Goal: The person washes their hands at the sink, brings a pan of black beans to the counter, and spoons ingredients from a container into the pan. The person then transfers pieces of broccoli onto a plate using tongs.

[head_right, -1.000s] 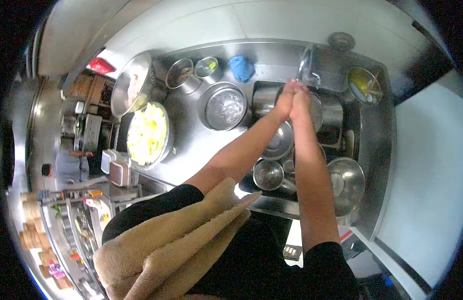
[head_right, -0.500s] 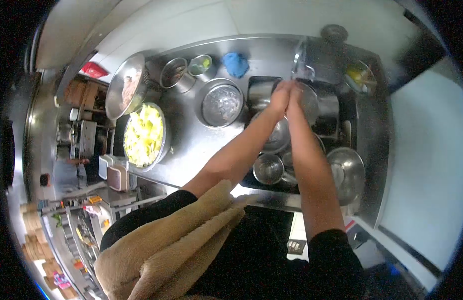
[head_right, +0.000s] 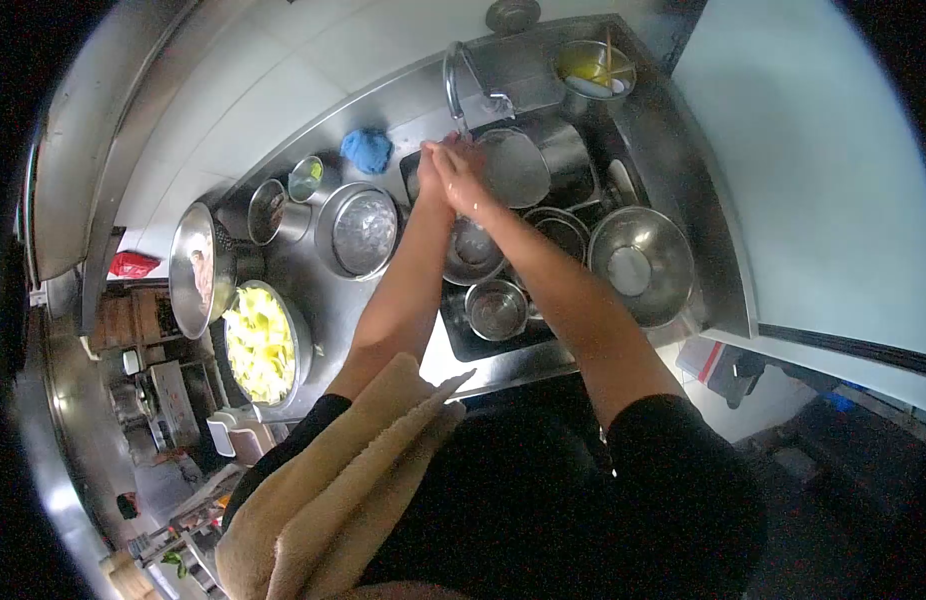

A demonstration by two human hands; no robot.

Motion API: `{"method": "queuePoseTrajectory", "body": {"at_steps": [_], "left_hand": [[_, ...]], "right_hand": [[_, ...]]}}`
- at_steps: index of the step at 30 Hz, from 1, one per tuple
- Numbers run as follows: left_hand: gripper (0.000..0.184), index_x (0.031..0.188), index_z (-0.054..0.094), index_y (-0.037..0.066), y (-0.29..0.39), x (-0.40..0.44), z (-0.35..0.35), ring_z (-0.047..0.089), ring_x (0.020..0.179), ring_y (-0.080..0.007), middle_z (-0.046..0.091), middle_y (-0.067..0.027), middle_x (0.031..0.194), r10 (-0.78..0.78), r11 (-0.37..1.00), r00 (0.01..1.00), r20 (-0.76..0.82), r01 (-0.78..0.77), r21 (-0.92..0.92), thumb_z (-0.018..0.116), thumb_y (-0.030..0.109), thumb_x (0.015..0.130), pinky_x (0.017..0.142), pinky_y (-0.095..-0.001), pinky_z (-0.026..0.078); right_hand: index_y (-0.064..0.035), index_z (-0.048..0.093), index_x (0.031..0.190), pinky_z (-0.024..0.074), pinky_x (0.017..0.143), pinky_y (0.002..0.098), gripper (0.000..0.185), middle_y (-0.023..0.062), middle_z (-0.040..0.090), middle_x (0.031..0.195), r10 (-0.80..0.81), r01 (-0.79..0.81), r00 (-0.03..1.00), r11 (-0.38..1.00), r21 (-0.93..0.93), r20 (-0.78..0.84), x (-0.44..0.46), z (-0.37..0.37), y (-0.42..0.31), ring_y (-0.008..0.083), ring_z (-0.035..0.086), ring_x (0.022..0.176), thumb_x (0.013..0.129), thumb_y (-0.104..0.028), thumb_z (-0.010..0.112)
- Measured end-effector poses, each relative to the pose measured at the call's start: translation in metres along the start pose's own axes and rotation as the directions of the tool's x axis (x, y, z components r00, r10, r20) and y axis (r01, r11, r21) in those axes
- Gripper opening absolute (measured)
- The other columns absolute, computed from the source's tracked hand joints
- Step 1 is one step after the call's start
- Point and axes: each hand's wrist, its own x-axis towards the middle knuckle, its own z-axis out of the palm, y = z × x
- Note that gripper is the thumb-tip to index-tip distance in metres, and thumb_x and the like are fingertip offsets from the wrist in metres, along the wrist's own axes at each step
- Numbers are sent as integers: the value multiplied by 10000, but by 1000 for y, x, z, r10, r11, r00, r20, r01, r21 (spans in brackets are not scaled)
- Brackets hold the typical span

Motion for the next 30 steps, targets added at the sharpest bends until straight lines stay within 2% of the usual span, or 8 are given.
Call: {"method": "queuePoseTrajectory", "body": {"at_steps": [4,7,10,14,18,20,23,30], "left_hand": [[386,1319,598,38,-8,-35,30,669,1046,-250,683,-122,1190,49,870,993,-109,11,494,448,316,1096,899,-383,569],[209,1065,736,89,20,-66,34,687,865,-187,737,-72,996,105,617,993,-60,-18,787,586,230,1028,763,-344,562],[152,1009,755,81,64,-101,25,702,842,-259,747,-123,968,556,-220,784,277,-182,958,653,178,951,761,-369,561],[336,1184,699,86,149,-152,6,635,1172,-399,661,-191,1299,624,-689,668,406,227,688,717,231,882,1017,-480,490],[526,1287,660,56,193,-172,-70,599,1268,-418,623,-246,1360,832,-518,512,214,576,633,740,320,840,1091,-491,464],[547,1280,643,-19,230,-164,-123,670,1164,-425,687,-280,1231,627,-429,715,-308,648,630,704,313,849,1036,-526,507],[506,1234,633,-79,216,-190,-105,722,1038,-428,722,-298,1101,614,-184,741,-272,470,863,657,258,857,962,-530,553],[416,1120,591,-44,197,-158,-27,719,980,-441,719,-292,1041,593,-271,805,-25,229,935,692,244,837,842,-494,566]], "right_hand": [[13,681,1148,472,1024,452,338,240,685,1170,173,-180,983,972,-148,-63,42,-27,6,358,643,1117,1035,-255,508],[8,676,1093,583,778,432,235,176,722,1013,535,-559,826,818,135,177,61,-34,-3,299,709,865,959,-182,640],[-34,686,1083,592,792,389,185,111,727,950,561,-762,647,452,464,516,61,-33,-23,234,715,857,947,-158,664],[-9,684,1071,599,842,358,195,114,734,989,365,-583,812,563,586,456,62,-34,-4,228,725,905,945,-157,678],[3,680,1150,613,882,363,239,162,744,1102,319,-654,737,561,507,596,68,-40,-10,251,739,968,965,-145,652],[40,637,1249,621,902,392,341,194,727,1157,323,-640,764,484,597,558,73,-38,12,290,728,1054,997,-189,644],[50,622,1250,611,942,420,363,211,701,1207,393,-734,649,551,398,652,69,-57,-25,312,715,1079,992,-201,669],[41,642,1184,600,958,406,328,178,694,1134,459,-687,723,556,468,516,77,-87,-23,289,704,1041,970,-200,707]]}}
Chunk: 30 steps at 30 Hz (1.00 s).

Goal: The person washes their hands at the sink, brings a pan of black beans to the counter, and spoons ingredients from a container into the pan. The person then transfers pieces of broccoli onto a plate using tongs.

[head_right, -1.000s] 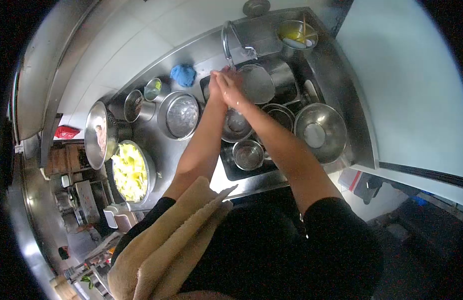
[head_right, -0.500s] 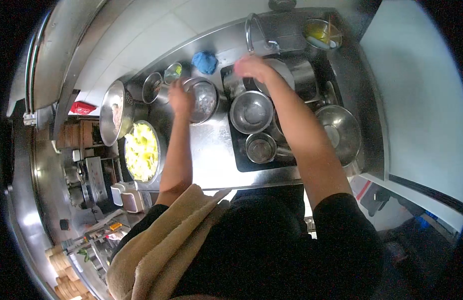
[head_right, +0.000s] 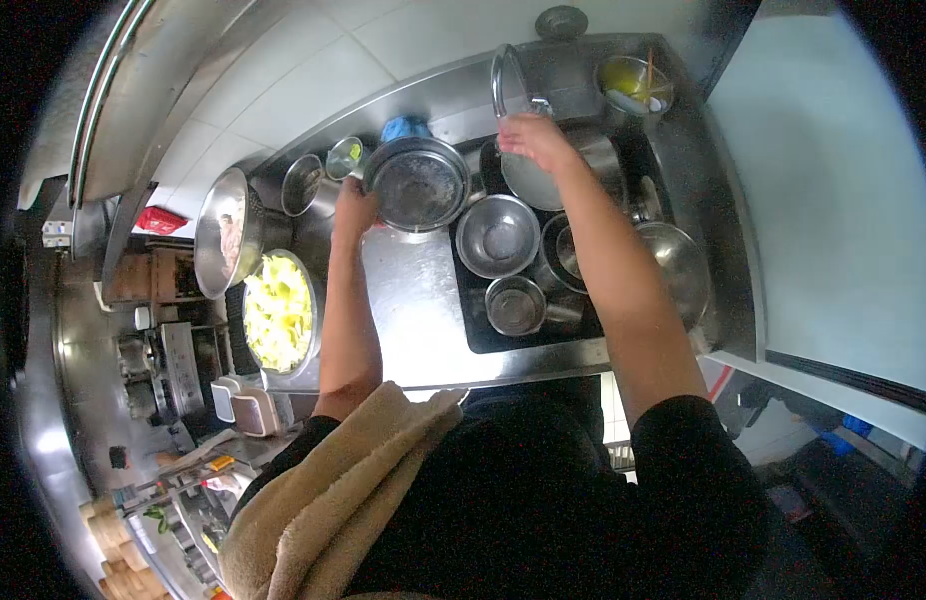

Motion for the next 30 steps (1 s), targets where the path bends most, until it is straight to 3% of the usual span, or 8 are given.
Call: {"method": "queuePoseTrajectory", "body": {"at_steps": [7,11,15,19,23,26,28,30], "left_hand": [[459,1170,539,7,92,-21,35,672,1093,-439,693,-258,1161,39,980,996,-85,-22,196,706,262,827,941,-509,525],[465,1168,541,-5,114,-24,42,677,1082,-436,696,-256,1139,103,978,992,-77,-87,187,708,262,826,937,-507,529],[456,1157,546,-11,116,-23,42,679,1072,-439,699,-255,1117,79,979,996,-47,-68,190,707,256,824,928,-506,531],[447,1151,551,-8,108,-23,42,678,1067,-446,703,-246,1096,70,979,995,-76,-54,197,707,253,823,920,-510,531],[473,1162,552,-2,106,-28,43,680,1070,-445,704,-244,1103,27,983,993,-117,-5,184,731,272,820,928,-510,532],[505,1157,567,10,105,-23,53,691,1056,-445,720,-237,1095,15,983,979,-204,23,182,774,302,802,923,-510,538],[531,1165,561,11,107,-18,60,694,1049,-450,721,-238,1094,-2,984,965,-261,48,173,789,306,786,922,-511,544],[537,1190,571,20,106,-11,61,700,1050,-437,722,-245,1109,-27,980,962,-273,79,183,781,309,789,916,-503,550]], "right_hand": [[42,642,1205,572,1003,444,278,189,708,1164,-110,108,994,979,173,5,-3,32,19,306,707,1075,992,-136,658],[30,654,1226,562,999,441,308,155,723,1161,146,-181,884,983,37,444,-18,59,15,278,707,1088,1003,-182,639],[31,652,1249,566,990,434,333,175,733,1157,-62,83,975,993,88,-215,9,55,32,286,716,1078,1009,-198,619],[34,653,1214,579,959,433,303,190,712,1200,129,-200,928,964,177,350,-12,50,18,292,708,1085,995,-176,643],[39,632,1285,558,1018,436,339,207,696,1238,-51,123,953,966,228,-299,13,48,30,306,689,1144,1028,-177,586],[37,652,1266,561,1005,430,389,199,709,1215,32,-83,981,961,265,191,-9,56,34,298,704,1092,1017,-254,586],[13,659,1264,553,1005,424,416,165,717,1204,128,-192,934,967,168,333,-24,82,39,293,692,1105,1027,-320,583],[26,658,1207,541,892,450,446,152,732,1121,-136,200,968,928,-316,213,-44,119,60,327,696,1050,1064,-372,517]]}}
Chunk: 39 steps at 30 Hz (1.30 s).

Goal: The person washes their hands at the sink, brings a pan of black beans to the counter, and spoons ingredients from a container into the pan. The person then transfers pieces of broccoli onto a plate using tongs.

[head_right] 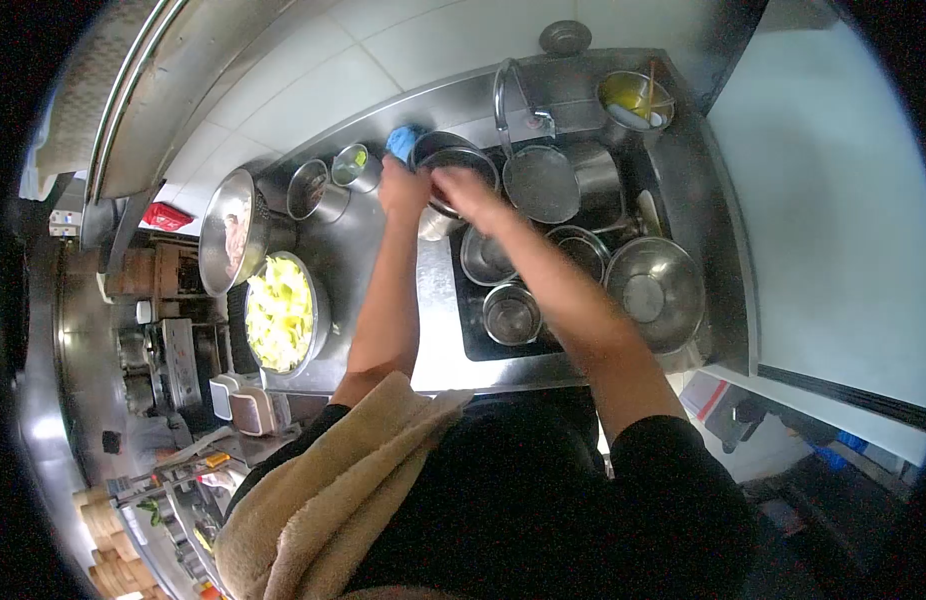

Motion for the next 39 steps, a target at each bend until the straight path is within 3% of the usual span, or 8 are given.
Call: {"method": "queuePoseTrajectory", "body": {"at_steps": [4,8,16,20,26,31,34,39], "left_hand": [[559,1262,595,39,-14,23,-3,707,1071,-406,722,-269,1122,-13,996,998,68,19,-90,747,318,802,927,-485,553],[554,1314,622,2,-43,33,-5,763,888,-361,738,-235,1121,131,989,991,1,-131,-70,697,259,830,802,-454,611],[410,1295,557,-48,-135,-5,-4,675,575,-240,698,-140,837,-174,443,943,285,333,-832,562,76,904,479,-378,586],[410,1323,561,38,-141,-41,-4,646,545,-202,681,-107,792,-259,412,907,333,416,-811,547,88,917,467,-357,555],[658,1525,421,22,-180,-51,13,679,1011,-337,662,-236,1183,-394,804,919,26,358,-474,657,226,945,867,-498,559],[573,1402,555,1,-105,-53,-23,567,1246,-346,597,-195,1332,-54,953,950,-309,-43,-300,673,358,970,1030,-488,463],[479,1315,606,23,-47,-38,32,610,1126,-281,641,-148,1204,72,592,991,-110,-131,-796,618,396,1015,963,-431,498],[421,1134,683,99,56,-32,84,650,946,-246,684,-78,1047,187,-166,637,748,771,-615,484,465,1072,916,-388,525]], "right_hand": [[-24,622,1258,478,962,511,306,217,686,1152,-604,390,796,553,-736,-32,-55,33,11,445,631,1092,1026,-197,525],[-60,594,1334,429,1069,508,406,171,604,1327,-598,311,775,79,-947,205,-58,-49,31,397,544,1260,930,-101,612],[-40,638,1227,537,931,476,292,198,672,1196,-380,-39,902,400,-916,-204,10,-125,14,354,661,1119,960,-139,570],[-26,666,1005,488,506,369,214,32,615,670,115,-143,972,981,-129,-206,67,-126,42,175,587,530,971,-236,642],[-65,623,1024,443,512,321,254,51,609,830,276,-320,814,947,1,-511,49,-73,-30,160,562,679,979,-312,669],[-88,574,940,479,535,302,216,67,577,828,396,11,846,656,755,-356,100,-102,37,187,562,682,1028,-281,611],[-107,570,920,509,566,299,116,43,564,774,292,148,918,375,915,-269,87,-85,25,188,562,671,1011,-177,587],[-92,563,876,516,596,304,113,37,568,746,244,189,917,433,881,-316,62,-72,18,172,562,664,986,-119,552]]}}
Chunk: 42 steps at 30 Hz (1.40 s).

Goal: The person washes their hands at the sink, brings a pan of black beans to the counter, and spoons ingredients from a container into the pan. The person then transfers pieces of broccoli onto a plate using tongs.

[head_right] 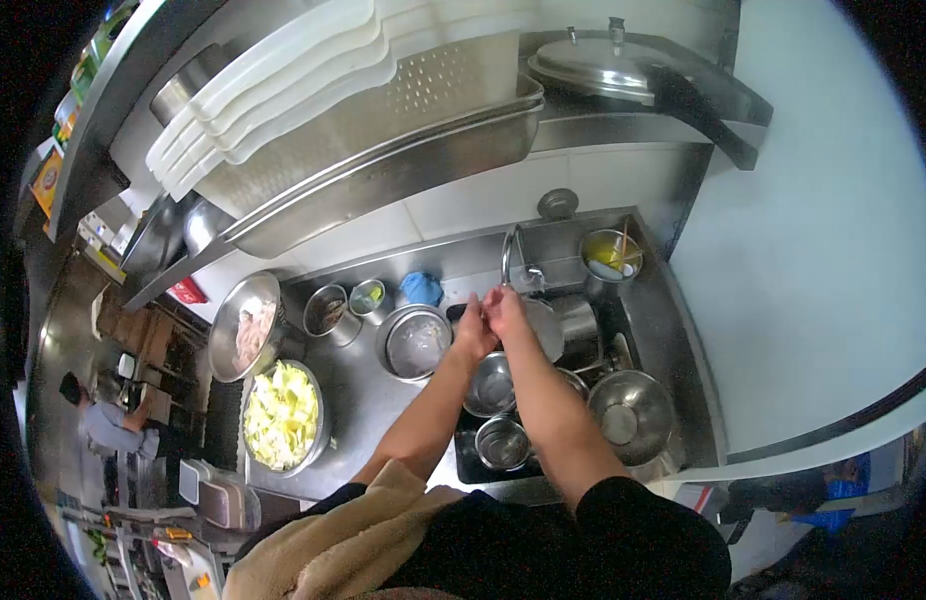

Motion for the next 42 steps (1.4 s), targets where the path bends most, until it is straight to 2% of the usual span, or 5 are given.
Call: {"method": "queuePoseTrajectory", "body": {"at_steps": [15,27,28,30,42], "left_hand": [[333,1066,728,33,-29,47,4,686,948,-330,732,-184,1019,491,580,838,237,-518,629,581,324,997,885,-459,541],[266,920,803,50,-58,54,-78,753,954,-336,763,-203,966,230,-794,860,456,-105,599,633,255,907,806,-482,599],[233,925,794,103,-35,-1,-66,735,911,-381,754,-195,957,399,-222,900,176,-91,971,601,230,899,817,-483,587],[298,1002,769,72,-10,-67,-51,714,948,-400,743,-203,982,353,25,934,57,-70,997,600,303,919,869,-504,568],[290,912,754,40,-73,-159,-139,689,998,-436,718,-245,1018,509,16,857,-81,85,996,552,248,913,879,-525,564]], "right_hand": [[-39,651,1108,560,924,425,160,114,708,1065,93,-38,991,886,-462,96,-31,-8,-19,288,679,1012,1009,-156,605],[-114,632,860,417,547,338,196,15,562,711,-104,17,995,241,-970,-9,-30,-3,-19,134,553,627,995,-249,591],[-77,675,1027,455,603,376,234,58,622,808,-270,104,957,-31,-994,109,-11,-26,-24,186,597,704,998,-298,601],[-64,723,1213,514,663,404,359,109,691,913,-274,92,939,-384,-919,209,20,-60,-43,241,644,775,1002,-336,618],[-19,328,1502,612,867,540,536,211,523,1358,25,-122,992,457,-881,-124,101,-84,-113,431,664,1158,1009,-106,519]]}}
